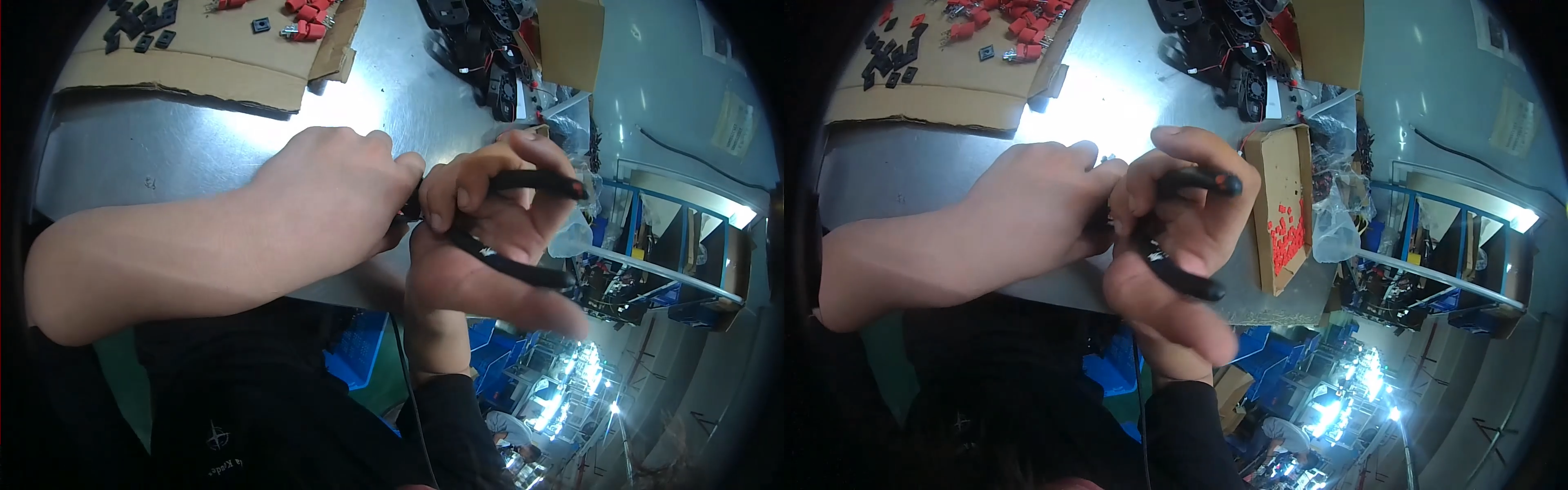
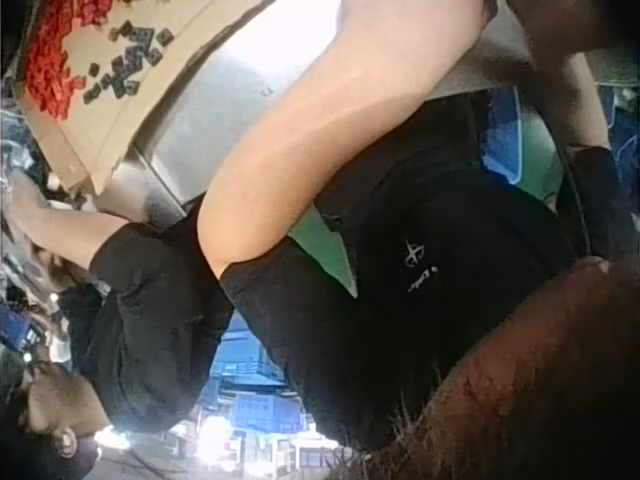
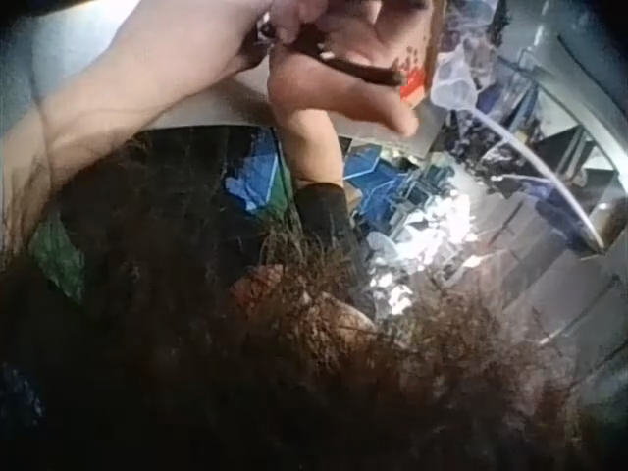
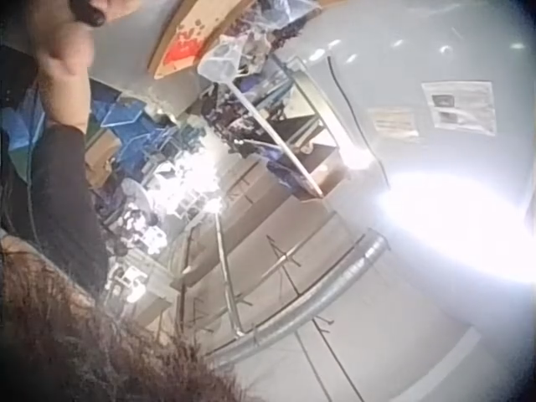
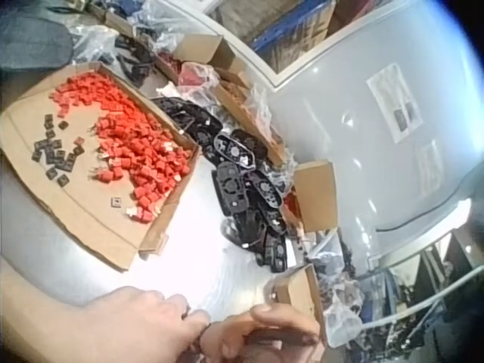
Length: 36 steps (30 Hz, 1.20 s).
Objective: Assembling small components by inserting red pieces into black housings and using pliers.
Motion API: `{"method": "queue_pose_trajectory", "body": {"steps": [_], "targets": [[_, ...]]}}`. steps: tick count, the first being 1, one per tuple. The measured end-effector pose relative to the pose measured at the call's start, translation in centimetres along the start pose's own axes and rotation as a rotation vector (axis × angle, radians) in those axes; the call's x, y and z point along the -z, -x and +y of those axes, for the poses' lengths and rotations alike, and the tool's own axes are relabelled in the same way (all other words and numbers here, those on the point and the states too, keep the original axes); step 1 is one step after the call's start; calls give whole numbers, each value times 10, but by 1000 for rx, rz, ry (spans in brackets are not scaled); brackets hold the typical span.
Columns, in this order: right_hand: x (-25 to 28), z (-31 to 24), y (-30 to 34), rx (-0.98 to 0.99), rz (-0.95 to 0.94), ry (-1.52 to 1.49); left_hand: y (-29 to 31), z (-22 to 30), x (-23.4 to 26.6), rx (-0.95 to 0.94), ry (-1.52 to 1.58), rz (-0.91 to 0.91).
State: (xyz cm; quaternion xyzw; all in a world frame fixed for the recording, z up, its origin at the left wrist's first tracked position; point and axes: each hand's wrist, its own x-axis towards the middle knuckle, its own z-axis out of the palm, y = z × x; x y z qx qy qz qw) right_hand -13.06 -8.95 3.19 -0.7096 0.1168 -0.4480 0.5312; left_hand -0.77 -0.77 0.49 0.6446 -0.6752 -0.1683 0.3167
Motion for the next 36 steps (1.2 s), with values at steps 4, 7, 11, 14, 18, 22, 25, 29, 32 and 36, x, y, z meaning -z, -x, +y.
{"method": "queue_pose_trajectory", "body": {"steps": [4, 7, 11, 14, 18, 22, 25, 29, 32, 36], "targets": [[8, 0, 2, -121, 54, -353, -3, 4, 3, 53, -28, -95], [-10, -17, 3, -205, 149, -276, -1, 1, -2, 74, -42, -54], [-13, -26, 14, -177, 105, -261, 0, -1, -4, 80, 51, -54], [-18, -24, 16, -150, 278, -262, 1, 2, -7, 47, 45, -18], [-13, -18, 9, -58, 215, -210, 1, 7, -9, 36, -52, 5], [1, -18, 8, -120, 101, -261, 0, 5, -13, 9, -112, 21], [20, -12, 7, -83, -6, -545, -4, 2, -13, -1, -175, 5], [43, -14, -8, -237, -353, -527, -6, 0, -14, -44, -250, 1], [60, 5, -20, -222, -484, -635, -6, -6, -16, -69, -265, 0], [72, 17, -30, -242, -610, -762, -8, -6, -16, -102, -267, 14]]}}
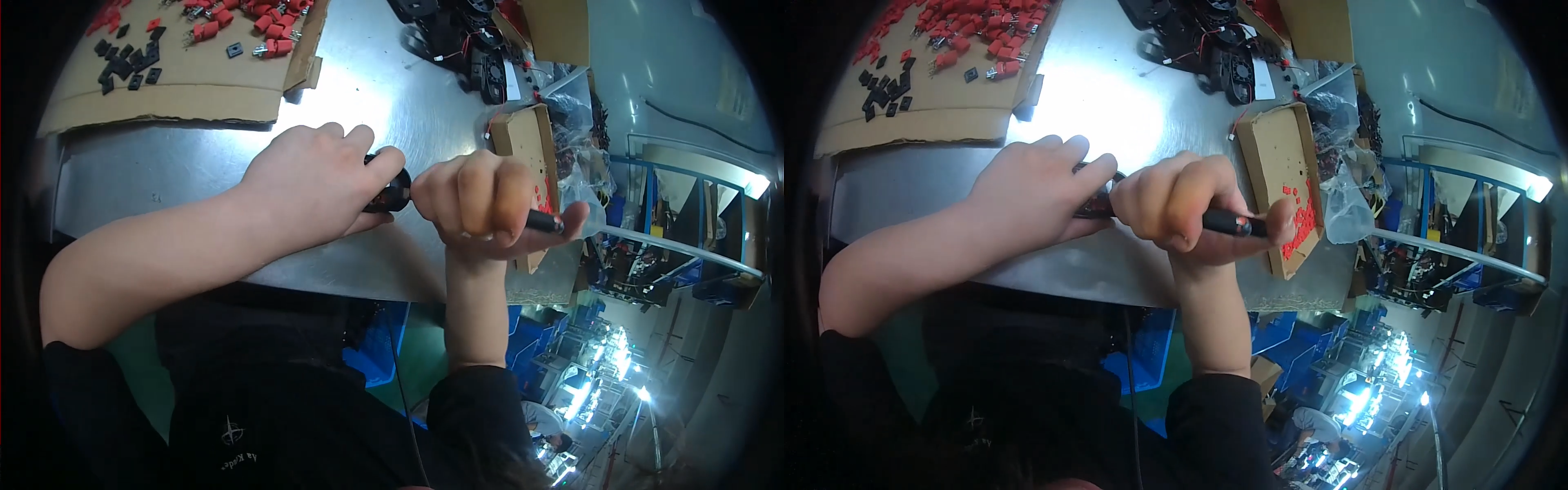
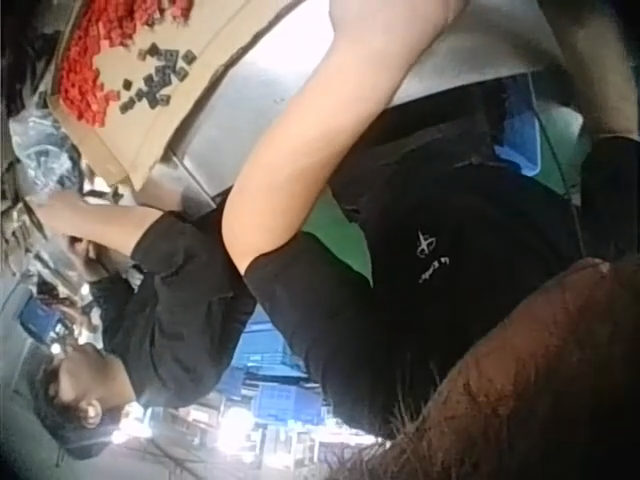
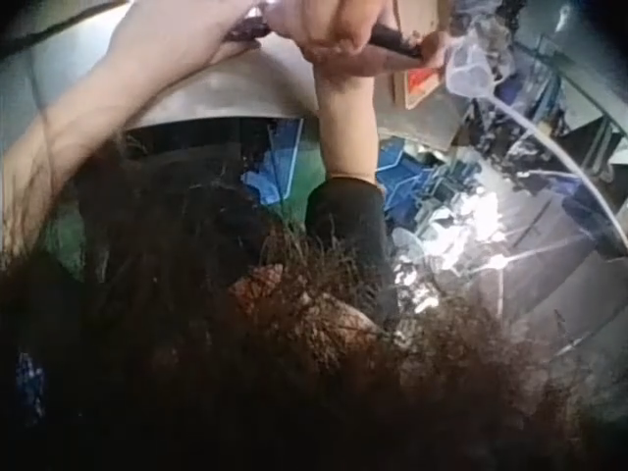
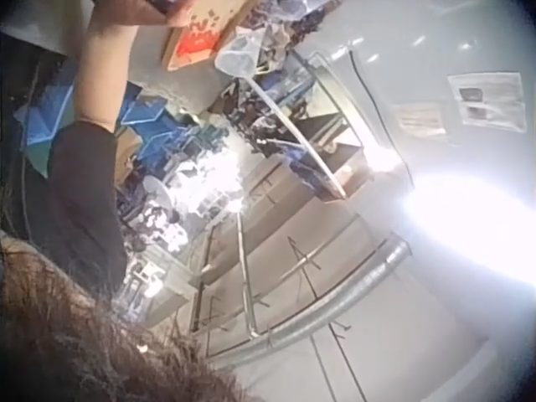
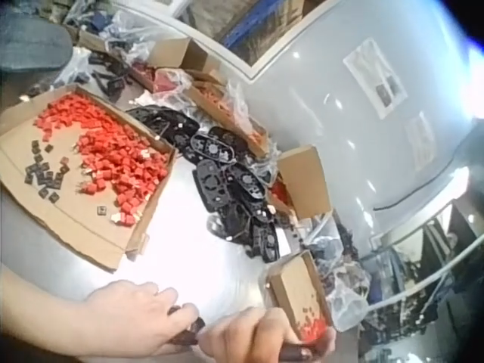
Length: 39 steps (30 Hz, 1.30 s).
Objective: Assembling small components by inserting red pieces into black housings and using pliers.
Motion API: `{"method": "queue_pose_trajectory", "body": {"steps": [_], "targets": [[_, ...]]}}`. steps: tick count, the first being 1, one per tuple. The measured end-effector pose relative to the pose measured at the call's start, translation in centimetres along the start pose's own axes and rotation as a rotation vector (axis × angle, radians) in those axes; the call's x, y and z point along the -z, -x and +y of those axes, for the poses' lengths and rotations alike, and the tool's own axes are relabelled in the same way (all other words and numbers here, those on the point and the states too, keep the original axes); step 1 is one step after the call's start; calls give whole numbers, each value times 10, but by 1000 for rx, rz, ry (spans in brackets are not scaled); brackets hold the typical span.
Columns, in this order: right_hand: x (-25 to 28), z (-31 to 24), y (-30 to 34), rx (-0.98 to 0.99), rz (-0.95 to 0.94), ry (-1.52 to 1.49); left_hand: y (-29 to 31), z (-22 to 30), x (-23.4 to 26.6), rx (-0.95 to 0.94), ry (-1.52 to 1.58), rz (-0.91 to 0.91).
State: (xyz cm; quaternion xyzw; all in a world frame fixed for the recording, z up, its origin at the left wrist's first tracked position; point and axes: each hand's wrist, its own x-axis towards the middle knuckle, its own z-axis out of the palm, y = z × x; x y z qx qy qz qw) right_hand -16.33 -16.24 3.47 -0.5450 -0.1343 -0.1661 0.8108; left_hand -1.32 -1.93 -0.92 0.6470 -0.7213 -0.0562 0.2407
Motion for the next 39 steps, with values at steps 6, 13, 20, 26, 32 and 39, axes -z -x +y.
{"method": "queue_pose_trajectory", "body": {"steps": [6, 13, 20, 26, 32, 39], "targets": [[34, 10, -18, 9, -231, -304, -2, -7, 2, -43, -8, -4], [51, 16, -49, -102, -614, -411, -4, -7, 6, -60, 32, -42], [55, 26, -71, -236, -854, -599, -4, -8, 9, -56, 25, -73], [29, -5, -33, -206, -77, -110, -2, -10, 6, -38, 9, -51], [-29, -15, 6, 73, 419, 218, -1, 3, 4, 29, -21, 30], [-55, 11, 10, 228, 520, 452, 0, 4, 2, 38, -12, 54]]}}
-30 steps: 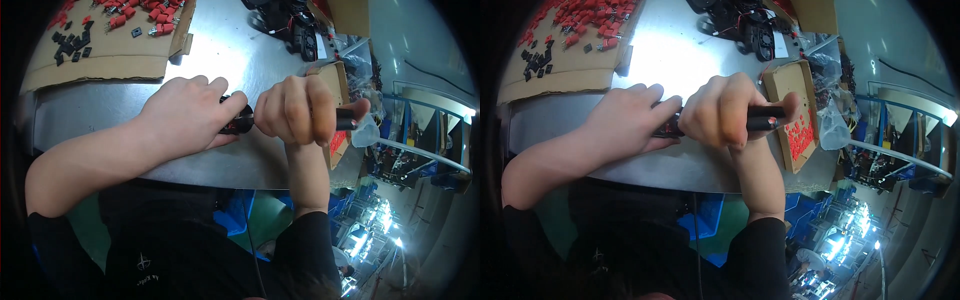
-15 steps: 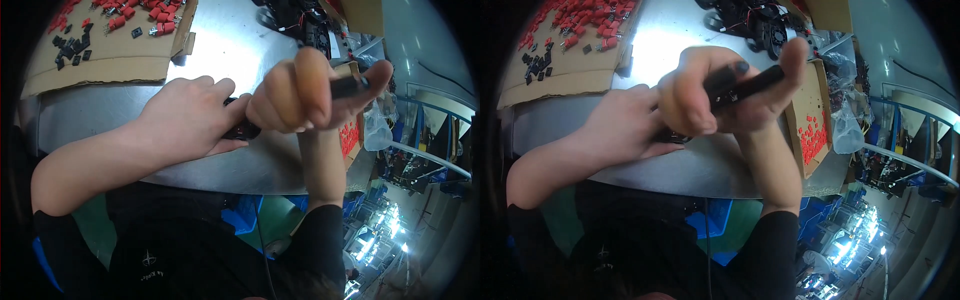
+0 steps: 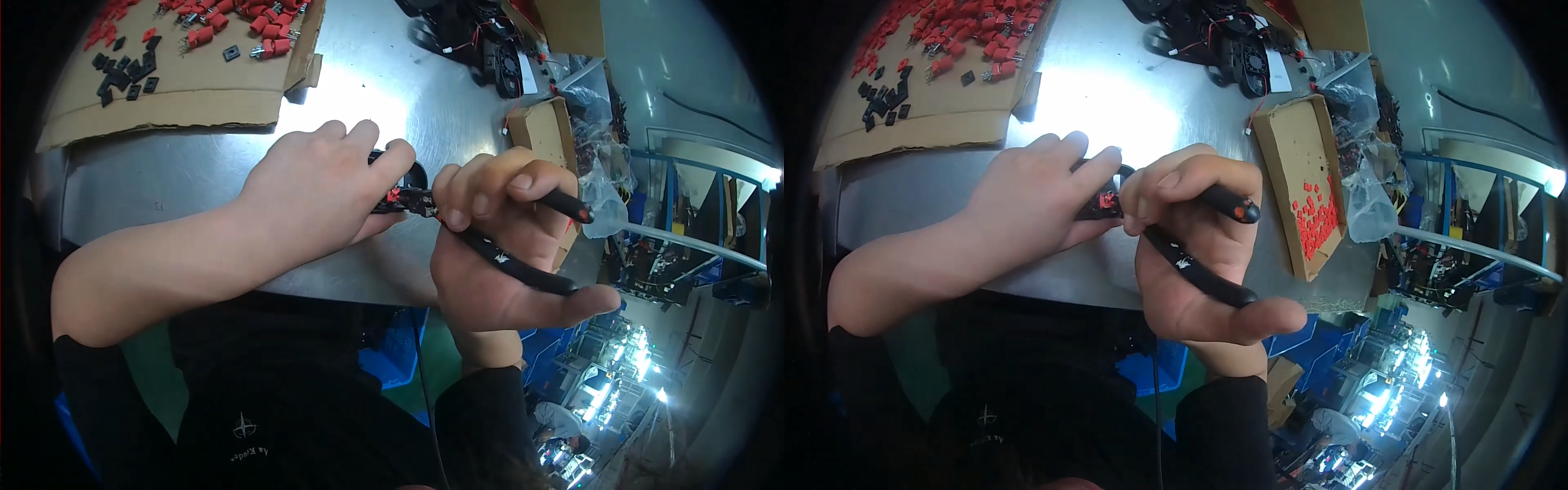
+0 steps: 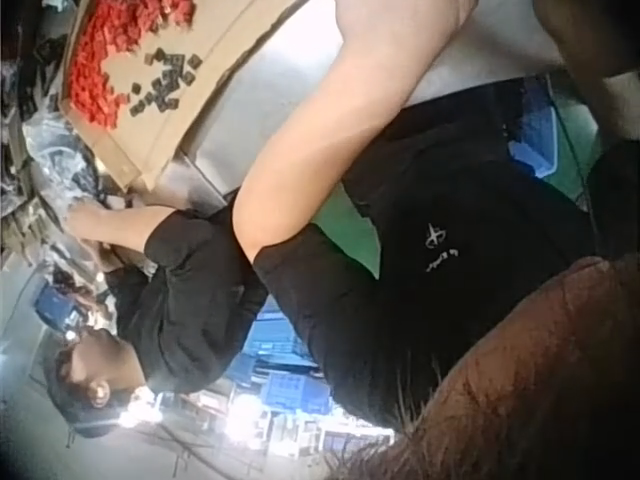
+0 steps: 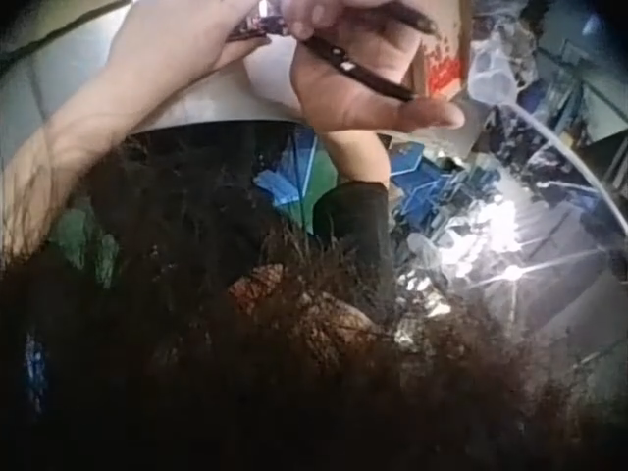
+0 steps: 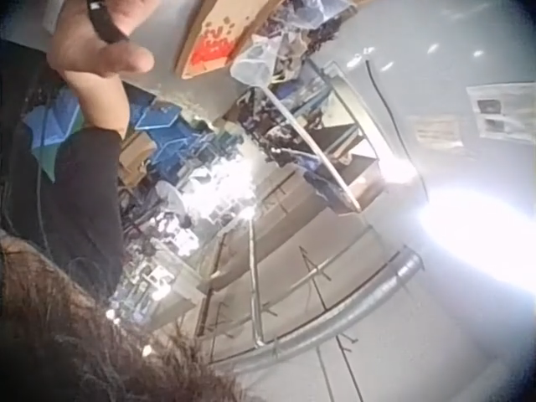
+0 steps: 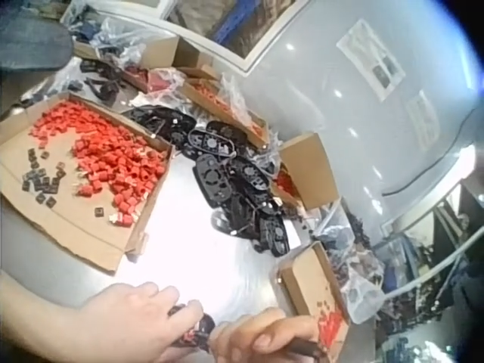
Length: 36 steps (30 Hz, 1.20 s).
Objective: Assembling small components by inserting red pieces into black housings and using pliers.
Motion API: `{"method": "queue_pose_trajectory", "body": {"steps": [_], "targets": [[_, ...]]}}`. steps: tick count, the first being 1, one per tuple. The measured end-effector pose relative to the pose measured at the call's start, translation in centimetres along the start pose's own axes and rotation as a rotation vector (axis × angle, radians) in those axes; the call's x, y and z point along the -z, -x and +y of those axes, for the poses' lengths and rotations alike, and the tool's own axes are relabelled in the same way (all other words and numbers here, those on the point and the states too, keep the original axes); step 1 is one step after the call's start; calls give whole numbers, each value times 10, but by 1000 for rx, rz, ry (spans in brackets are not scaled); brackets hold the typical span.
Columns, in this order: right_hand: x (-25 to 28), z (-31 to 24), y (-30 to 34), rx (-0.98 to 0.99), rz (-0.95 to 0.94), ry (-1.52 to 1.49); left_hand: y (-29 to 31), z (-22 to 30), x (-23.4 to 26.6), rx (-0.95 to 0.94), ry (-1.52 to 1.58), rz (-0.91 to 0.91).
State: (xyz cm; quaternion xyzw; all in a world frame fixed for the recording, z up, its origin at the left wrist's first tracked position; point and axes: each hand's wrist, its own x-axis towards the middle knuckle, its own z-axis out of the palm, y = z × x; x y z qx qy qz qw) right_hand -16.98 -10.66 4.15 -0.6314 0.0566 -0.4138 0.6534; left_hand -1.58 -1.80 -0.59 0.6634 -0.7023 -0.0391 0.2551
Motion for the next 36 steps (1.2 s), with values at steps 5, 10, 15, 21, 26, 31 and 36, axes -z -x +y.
{"method": "queue_pose_trajectory", "body": {"steps": [5, 10, 15, 21, 26, 31, 36], "targets": [[-11, -5, 0, -36, 54, -14, 0, 0, 1, 4, 8, -14], [-11, -3, 0, -26, 41, 21, 1, 2, -2, -8, -15, 18], [-14, -4, 3, -165, 86, -73, 5, 6, -4, -10, -39, 64], [-23, 13, 18, 83, 46, 9, 5, 8, -6, -29, -32, 79], [-8, 12, 3, 56, -208, 52, 7, -12, -9, -84, 127, 127], [12, 19, -13, 66, -475, -63, 1, -14, -6, -90, 30, 21], [25, 25, -54, -97, -815, -347, -4, -17, -4, -118, 54, -16]]}}
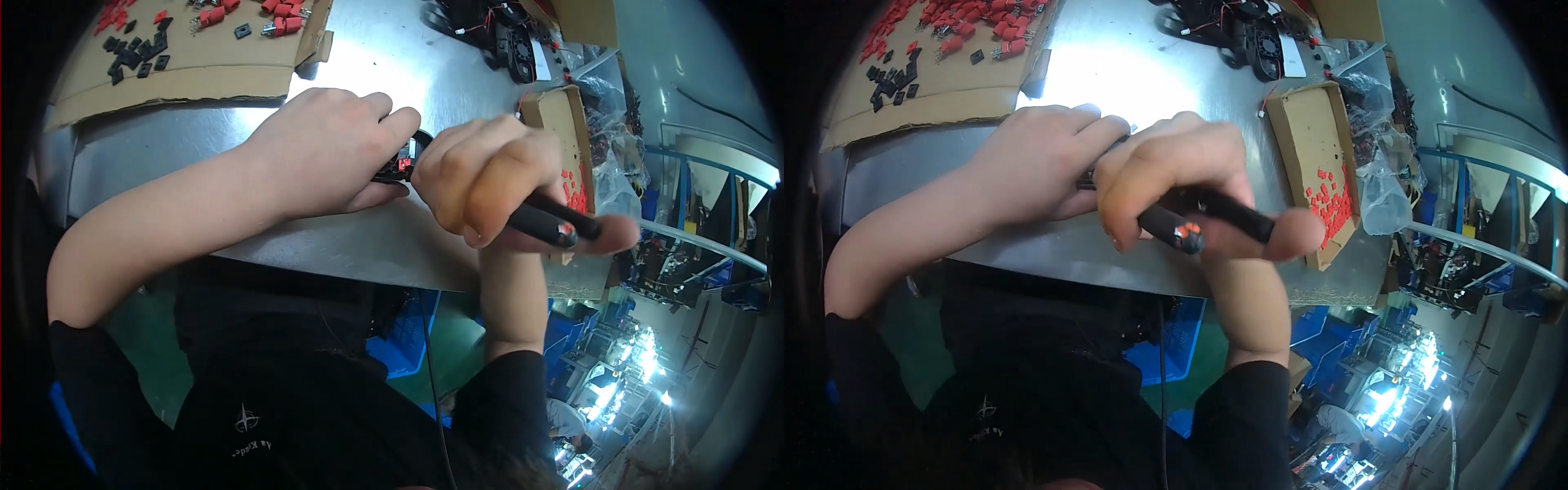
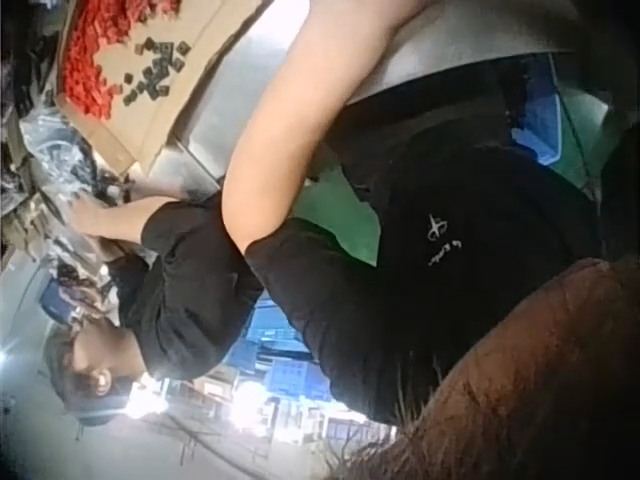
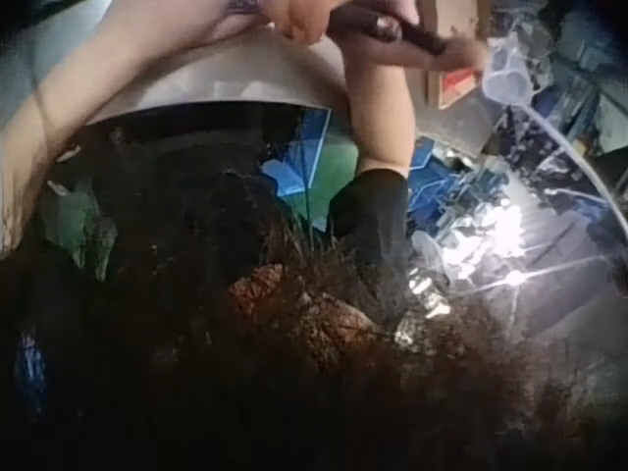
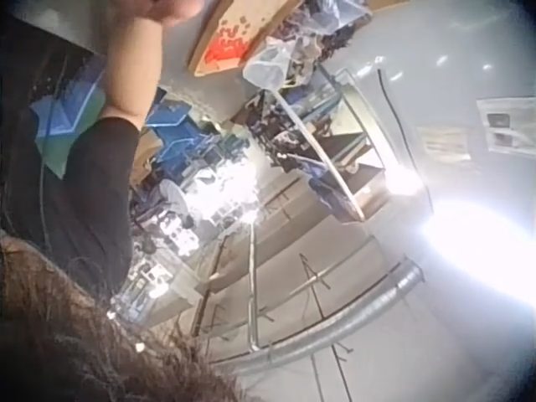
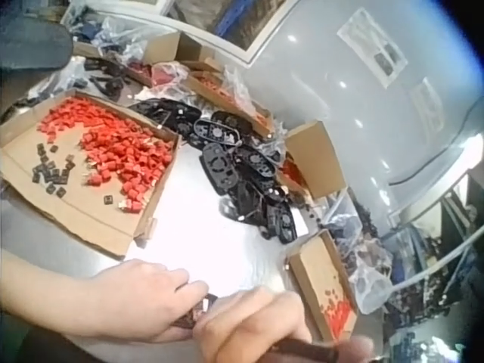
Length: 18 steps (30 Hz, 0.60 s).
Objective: Assembling small components by inserting red pieces into black housings and using pliers.
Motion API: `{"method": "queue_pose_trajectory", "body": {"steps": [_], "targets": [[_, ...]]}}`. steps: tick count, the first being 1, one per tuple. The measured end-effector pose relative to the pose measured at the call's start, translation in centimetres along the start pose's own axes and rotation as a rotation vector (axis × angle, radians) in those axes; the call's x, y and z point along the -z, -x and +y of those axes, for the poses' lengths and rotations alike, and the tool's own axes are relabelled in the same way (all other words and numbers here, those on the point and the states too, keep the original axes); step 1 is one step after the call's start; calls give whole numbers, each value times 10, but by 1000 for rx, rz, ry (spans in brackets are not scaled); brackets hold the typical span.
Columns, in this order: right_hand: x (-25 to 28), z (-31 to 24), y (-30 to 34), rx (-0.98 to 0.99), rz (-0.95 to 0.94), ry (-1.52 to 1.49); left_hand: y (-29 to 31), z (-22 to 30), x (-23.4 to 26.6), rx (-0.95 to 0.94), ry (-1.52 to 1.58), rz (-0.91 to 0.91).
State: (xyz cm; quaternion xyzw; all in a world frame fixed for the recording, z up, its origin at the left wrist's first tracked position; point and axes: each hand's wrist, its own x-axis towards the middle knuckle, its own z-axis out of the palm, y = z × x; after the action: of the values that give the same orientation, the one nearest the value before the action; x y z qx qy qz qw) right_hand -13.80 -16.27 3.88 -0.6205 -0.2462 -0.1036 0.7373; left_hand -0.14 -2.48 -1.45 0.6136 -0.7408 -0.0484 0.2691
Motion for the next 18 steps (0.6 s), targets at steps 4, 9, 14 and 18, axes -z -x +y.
{"method": "queue_pose_trajectory", "body": {"steps": [4, 9, 14, 18], "targets": [[25, 2, -13, -39, -255, -136, -6, 1, 3, 17, 64, -26], [30, 15, -22, -45, -402, -369, -13, -5, 5, 61, 84, -90], [16, 14, -29, -175, -404, -506, -16, -13, 5, -56, 177, -125], [9, 6, -35, -217, -399, -528, -17, -11, 12, 23, 306, -199]]}}
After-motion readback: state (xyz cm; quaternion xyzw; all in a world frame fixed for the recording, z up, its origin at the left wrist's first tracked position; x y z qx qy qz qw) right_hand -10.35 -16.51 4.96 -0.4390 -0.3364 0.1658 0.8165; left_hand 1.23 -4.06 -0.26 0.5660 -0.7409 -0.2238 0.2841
